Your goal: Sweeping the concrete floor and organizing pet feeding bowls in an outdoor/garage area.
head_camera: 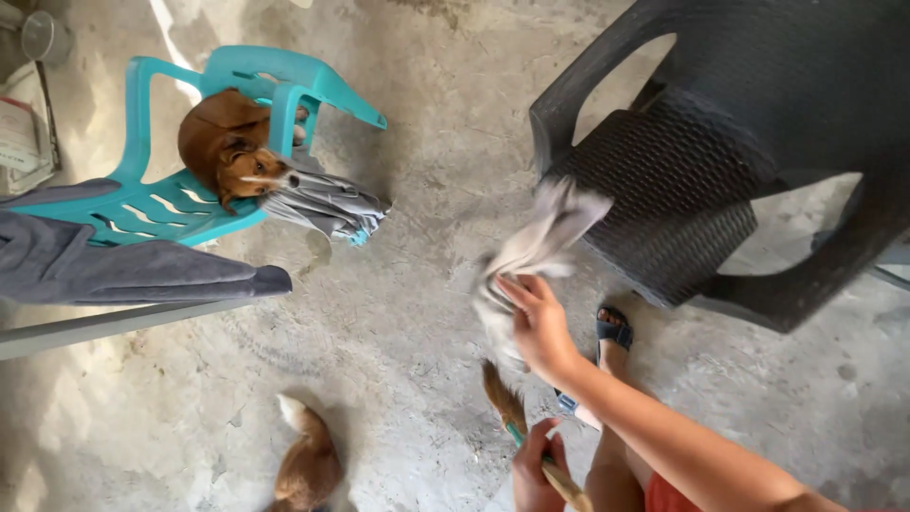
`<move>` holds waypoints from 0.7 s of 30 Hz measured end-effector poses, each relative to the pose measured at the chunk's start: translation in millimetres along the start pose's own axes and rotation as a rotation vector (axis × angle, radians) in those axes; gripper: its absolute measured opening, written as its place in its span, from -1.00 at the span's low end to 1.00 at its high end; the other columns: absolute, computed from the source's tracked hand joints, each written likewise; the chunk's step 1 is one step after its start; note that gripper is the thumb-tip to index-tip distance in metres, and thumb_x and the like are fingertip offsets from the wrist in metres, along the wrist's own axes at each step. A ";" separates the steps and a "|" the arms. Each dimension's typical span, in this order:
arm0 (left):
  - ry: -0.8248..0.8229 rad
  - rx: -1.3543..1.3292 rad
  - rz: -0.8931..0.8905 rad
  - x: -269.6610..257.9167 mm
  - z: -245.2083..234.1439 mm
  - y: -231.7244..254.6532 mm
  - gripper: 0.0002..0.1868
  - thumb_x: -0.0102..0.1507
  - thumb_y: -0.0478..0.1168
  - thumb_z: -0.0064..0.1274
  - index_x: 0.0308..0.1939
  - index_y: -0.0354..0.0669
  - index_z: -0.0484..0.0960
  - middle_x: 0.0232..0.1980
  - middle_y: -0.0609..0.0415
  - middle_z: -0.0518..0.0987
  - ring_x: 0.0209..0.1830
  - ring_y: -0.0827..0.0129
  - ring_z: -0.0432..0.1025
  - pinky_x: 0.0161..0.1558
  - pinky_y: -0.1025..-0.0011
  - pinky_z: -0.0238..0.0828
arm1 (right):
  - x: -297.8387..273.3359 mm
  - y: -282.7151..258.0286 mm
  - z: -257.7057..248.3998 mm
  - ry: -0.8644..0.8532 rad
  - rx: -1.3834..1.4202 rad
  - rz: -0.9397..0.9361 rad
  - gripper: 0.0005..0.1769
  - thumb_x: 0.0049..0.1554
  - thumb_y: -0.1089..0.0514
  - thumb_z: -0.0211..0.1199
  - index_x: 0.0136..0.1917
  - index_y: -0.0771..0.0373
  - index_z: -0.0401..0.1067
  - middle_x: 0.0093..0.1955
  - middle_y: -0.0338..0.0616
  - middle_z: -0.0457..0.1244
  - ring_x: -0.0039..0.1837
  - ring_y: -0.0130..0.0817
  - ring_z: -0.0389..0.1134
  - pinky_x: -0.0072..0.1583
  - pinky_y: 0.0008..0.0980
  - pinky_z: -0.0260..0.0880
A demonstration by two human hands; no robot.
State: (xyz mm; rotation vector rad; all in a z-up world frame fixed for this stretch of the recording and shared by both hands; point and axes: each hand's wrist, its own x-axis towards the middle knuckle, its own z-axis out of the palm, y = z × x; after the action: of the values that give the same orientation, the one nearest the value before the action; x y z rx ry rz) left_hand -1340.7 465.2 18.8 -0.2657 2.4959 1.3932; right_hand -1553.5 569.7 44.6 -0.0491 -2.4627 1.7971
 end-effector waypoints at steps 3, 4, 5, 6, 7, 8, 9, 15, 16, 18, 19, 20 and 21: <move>0.113 0.023 0.073 -28.6 -23.1 10.0 -0.80 0.31 -0.34 0.09 0.01 -0.14 0.66 -0.53 0.04 0.59 -0.62 0.33 0.54 -0.54 0.32 0.45 | -16.1 27.2 36.7 -0.238 -0.290 -0.115 -0.59 0.12 0.50 0.16 0.20 0.31 0.53 0.13 0.06 0.34 0.20 -0.04 0.34 0.25 -0.12 0.46; 0.119 0.010 0.077 -35.6 -25.3 11.4 -0.80 0.31 -0.34 0.09 0.01 -0.14 0.66 -0.53 0.04 0.59 -0.62 0.33 0.54 -0.54 0.32 0.45 | -19.5 28.5 30.4 -0.241 -0.302 -0.123 -0.59 0.12 0.50 0.16 0.20 0.31 0.53 0.13 0.06 0.34 0.20 -0.04 0.34 0.25 -0.12 0.46; 0.142 0.051 0.024 -44.5 -38.8 10.3 -0.77 0.30 -0.34 0.11 0.03 -0.12 0.65 -0.57 0.04 0.52 -0.65 0.28 0.46 -0.55 0.30 0.42 | -23.3 23.9 37.9 -0.309 -0.234 0.053 -0.43 0.03 0.55 0.08 0.25 0.24 0.53 0.12 0.07 0.36 0.17 -0.03 0.37 0.21 -0.11 0.45; 0.165 0.092 -0.029 -52.7 -53.0 8.6 -0.74 0.28 -0.35 0.12 0.05 -0.10 0.65 -0.61 0.03 0.46 -0.69 0.23 0.38 -0.55 0.27 0.39 | -26.5 19.2 46.8 -0.379 -0.169 0.229 -0.27 -0.06 0.60 0.00 0.29 0.18 0.53 0.11 0.08 0.37 0.15 -0.02 0.40 0.17 -0.11 0.45; 0.193 0.083 -0.034 -51.5 -50.1 8.7 -0.74 0.28 -0.35 0.12 0.05 -0.10 0.65 -0.61 0.03 0.46 -0.69 0.23 0.38 -0.55 0.27 0.39 | -29.2 25.1 47.8 -0.399 -0.172 0.207 -0.27 -0.06 0.60 0.00 0.29 0.18 0.53 0.11 0.08 0.37 0.15 -0.02 0.40 0.17 -0.11 0.45; 0.258 0.101 0.000 -50.1 -47.3 8.9 -0.58 0.27 -0.37 0.11 0.21 -0.06 0.54 -0.47 -0.01 0.50 -0.54 0.19 0.43 -0.44 0.25 0.45 | -31.4 31.2 48.8 -0.434 -0.074 0.266 -0.30 -0.07 0.59 -0.01 0.23 0.18 0.58 0.12 0.05 0.41 0.12 -0.11 0.45 0.16 -0.19 0.47; 0.302 0.145 0.028 -59.0 -60.6 6.3 -0.41 0.25 -0.40 0.09 0.38 -0.02 0.42 -0.33 -0.04 0.53 -0.40 0.16 0.48 -0.34 0.22 0.50 | -45.8 30.4 59.2 -0.460 0.045 0.348 -0.33 -0.08 0.57 -0.02 0.16 0.19 0.63 0.14 0.02 0.46 0.09 -0.21 0.49 0.15 -0.26 0.49; 0.350 0.270 0.014 -17.9 -118.8 108.6 -0.13 0.03 -0.36 0.32 0.40 -0.07 0.30 0.28 -0.32 0.36 -0.15 -0.22 0.48 -0.32 0.02 0.48 | -65.4 -114.5 -24.9 -0.561 0.313 0.649 -0.64 0.21 0.35 0.05 0.20 0.18 0.54 0.17 -0.12 0.42 -0.18 -0.38 0.40 -0.13 -0.42 0.48; 0.349 0.270 0.009 -19.0 -110.6 99.0 -0.13 0.03 -0.36 0.32 0.40 -0.07 0.30 0.28 -0.32 0.36 -0.15 -0.22 0.48 -0.32 0.02 0.48 | -72.8 -126.3 -41.2 -0.564 0.313 0.652 -0.64 0.21 0.35 0.05 0.20 0.18 0.54 0.17 -0.12 0.42 -0.18 -0.38 0.40 -0.13 -0.42 0.48; 0.347 0.222 0.253 -4.0 -93.1 85.4 -0.53 0.06 -0.47 0.10 0.04 -0.04 0.63 0.14 -0.10 0.63 -0.13 -0.08 0.59 -0.19 0.15 0.53 | -77.2 -148.0 -80.5 -0.488 0.708 0.816 -0.67 0.22 0.34 0.21 0.27 0.30 0.47 0.01 0.08 0.35 -0.14 -0.40 0.40 -0.18 -0.38 0.41; 0.320 0.210 0.272 -0.7 -85.8 96.1 -0.53 0.06 -0.47 0.10 0.04 -0.04 0.63 0.14 -0.10 0.63 -0.13 -0.08 0.59 -0.19 0.15 0.53 | -81.8 -138.2 -95.5 -0.451 0.705 0.817 -0.67 0.22 0.34 0.21 0.27 0.30 0.47 0.01 0.08 0.35 -0.14 -0.40 0.40 -0.18 -0.38 0.41; 0.304 0.144 0.249 3.6 -77.5 106.9 -0.56 0.07 -0.47 0.05 0.00 -0.06 0.66 0.01 -0.07 0.67 -0.15 -0.05 0.60 -0.18 0.22 0.54 | -85.7 -127.6 -110.9 -0.433 0.854 0.732 -0.57 0.16 0.40 0.23 0.31 0.32 0.44 0.01 -0.01 0.34 -0.10 -0.43 0.39 -0.15 -0.43 0.41; 0.294 0.086 0.221 7.7 -72.0 116.0 -0.59 0.07 -0.47 0.00 -0.05 -0.07 0.70 -0.12 -0.04 0.71 -0.18 -0.02 0.62 -0.17 0.29 0.55 | -89.3 -117.2 -122.6 -0.423 1.002 0.639 -0.47 0.10 0.47 0.25 0.35 0.35 0.40 0.01 -0.10 0.32 -0.06 -0.46 0.39 -0.11 -0.48 0.42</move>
State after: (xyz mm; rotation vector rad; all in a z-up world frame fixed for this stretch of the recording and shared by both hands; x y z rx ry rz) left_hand -1391.8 464.0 145.6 -0.1939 2.8945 1.4113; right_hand -1449.8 642.9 188.3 -0.4523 -1.4818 3.3949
